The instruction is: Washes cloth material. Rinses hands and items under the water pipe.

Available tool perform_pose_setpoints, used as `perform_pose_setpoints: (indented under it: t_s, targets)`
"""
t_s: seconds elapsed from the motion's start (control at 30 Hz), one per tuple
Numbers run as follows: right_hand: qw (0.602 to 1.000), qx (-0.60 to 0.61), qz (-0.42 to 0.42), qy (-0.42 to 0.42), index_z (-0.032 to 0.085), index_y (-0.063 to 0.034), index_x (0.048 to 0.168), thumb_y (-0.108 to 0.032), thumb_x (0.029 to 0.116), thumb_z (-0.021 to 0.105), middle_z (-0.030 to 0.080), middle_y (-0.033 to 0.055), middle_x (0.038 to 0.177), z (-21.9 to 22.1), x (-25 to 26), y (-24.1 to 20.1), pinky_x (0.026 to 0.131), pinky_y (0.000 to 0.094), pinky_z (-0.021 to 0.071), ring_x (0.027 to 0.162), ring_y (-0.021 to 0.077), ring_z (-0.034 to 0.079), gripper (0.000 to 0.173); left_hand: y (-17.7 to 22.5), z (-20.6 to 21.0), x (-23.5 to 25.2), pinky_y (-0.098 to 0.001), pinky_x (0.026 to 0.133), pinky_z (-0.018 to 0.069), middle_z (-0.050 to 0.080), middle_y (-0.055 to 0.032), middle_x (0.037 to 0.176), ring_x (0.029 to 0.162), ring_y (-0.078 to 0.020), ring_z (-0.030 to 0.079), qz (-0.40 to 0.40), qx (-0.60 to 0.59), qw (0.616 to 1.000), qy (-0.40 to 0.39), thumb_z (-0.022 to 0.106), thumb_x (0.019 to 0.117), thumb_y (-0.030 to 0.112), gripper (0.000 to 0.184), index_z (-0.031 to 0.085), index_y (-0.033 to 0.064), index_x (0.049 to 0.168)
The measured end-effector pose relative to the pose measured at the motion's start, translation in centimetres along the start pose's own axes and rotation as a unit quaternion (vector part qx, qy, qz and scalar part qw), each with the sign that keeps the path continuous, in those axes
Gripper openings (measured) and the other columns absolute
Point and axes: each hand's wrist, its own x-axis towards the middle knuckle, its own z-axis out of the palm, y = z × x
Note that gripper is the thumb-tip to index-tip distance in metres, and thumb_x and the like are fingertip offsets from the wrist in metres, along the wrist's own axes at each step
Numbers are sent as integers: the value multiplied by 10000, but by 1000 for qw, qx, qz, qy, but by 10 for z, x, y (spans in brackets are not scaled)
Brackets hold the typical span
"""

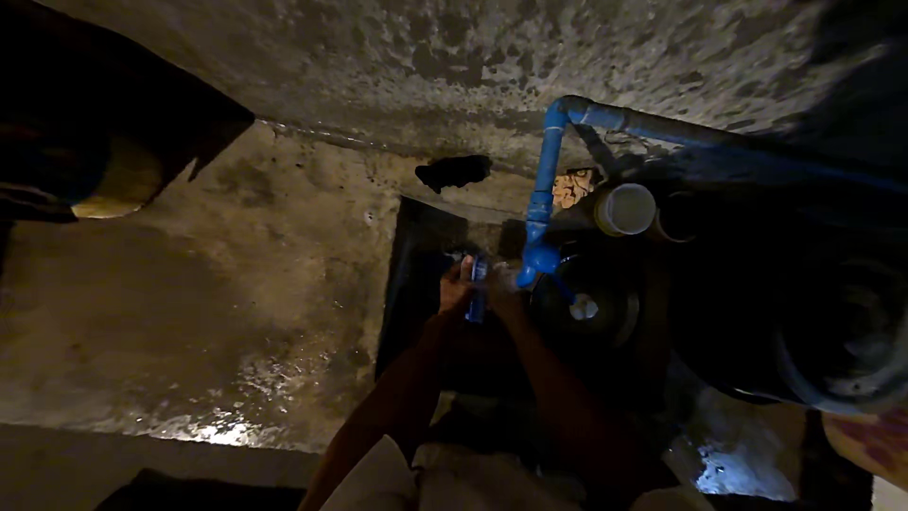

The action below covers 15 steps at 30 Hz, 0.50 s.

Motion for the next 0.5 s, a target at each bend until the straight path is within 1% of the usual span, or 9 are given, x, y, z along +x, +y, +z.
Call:
perform_pose_setpoints:
  t_s: [0.1,0.17,0.23,0.27,0.3,0.33,0.37,0.4,0.5]
  targets:
    - [999,-32,10,21,498,89,1419,-224,1057,567,585,300,1365,-8,-6,-10,1114,483,430,1285,380,574,483,12,9,-2,-427,855,524,669,-161,1021,895,-213,622,2,27,1000,-16,478,1095,339,402,653,-8,1197]
    - [997,-22,0,81,549,94,1364,-206,1039,594,636,290,1284,-5,-16,-10,1065,481,477,1210,364,624,444,26,13,4,-401,803,539,673,-120,955,832,-176,627,42,36,998,-38,489,1090,332,375,672,10,1146]
    - [993,60,-20,104,572,120,1311,-92,1027,576,669,257,1181,-2,-19,7,971,402,535,1071,277,669,355,37,15,7,-337,748,538,666,-66,881,767,-115,613,85,26,994,-66,524,1078,301,321,693,28,1073]
    - [986,128,-27,103,568,128,1270,-23,1019,544,669,214,1078,2,-14,20,858,344,570,932,205,676,294,37,15,5,-316,741,540,671,-52,869,756,-96,613,91,24,993,-76,545,1069,289,298,701,34,1067]
    - [977,183,-46,95,563,125,1233,14,1009,524,657,174,1005,3,-7,30,776,311,593,844,160,673,252,34,12,3,-333,760,543,682,-67,894,774,-111,622,79,30,993,-81,553,1067,293,305,704,29,1096]
    - [975,193,-73,86,576,123,1218,29,986,555,669,170,1009,1,-2,34,781,307,603,860,156,683,252,27,9,2,-362,773,550,692,-86,917,791,-136,634,63,42,994,-79,549,1068,315,330,701,30,1133]
    - [982,145,-100,73,593,123,1247,4,964,619,682,202,1100,-6,-1,31,889,334,581,981,191,681,308,19,6,2,-386,779,545,685,-101,929,799,-158,631,48,56,994,-75,529,1074,339,356,686,32,1161]
    - [988,82,-119,59,605,109,1262,-46,957,663,682,229,1156,-13,0,21,957,379,551,1060,241,671,347,11,4,2,-394,775,541,674,-106,932,799,-169,622,35,63,995,-70,505,1081,358,379,674,33,1181]
    - [990,60,-116,46,596,68,1285,-91,975,661,673,232,1174,-2,-1,4,964,418,540,1080,273,656,354,4,-1,3,-420,826,537,669,-143,1018,874,-206,625,-8,88,995,-50,439,1095,415,460,637,37,1268]
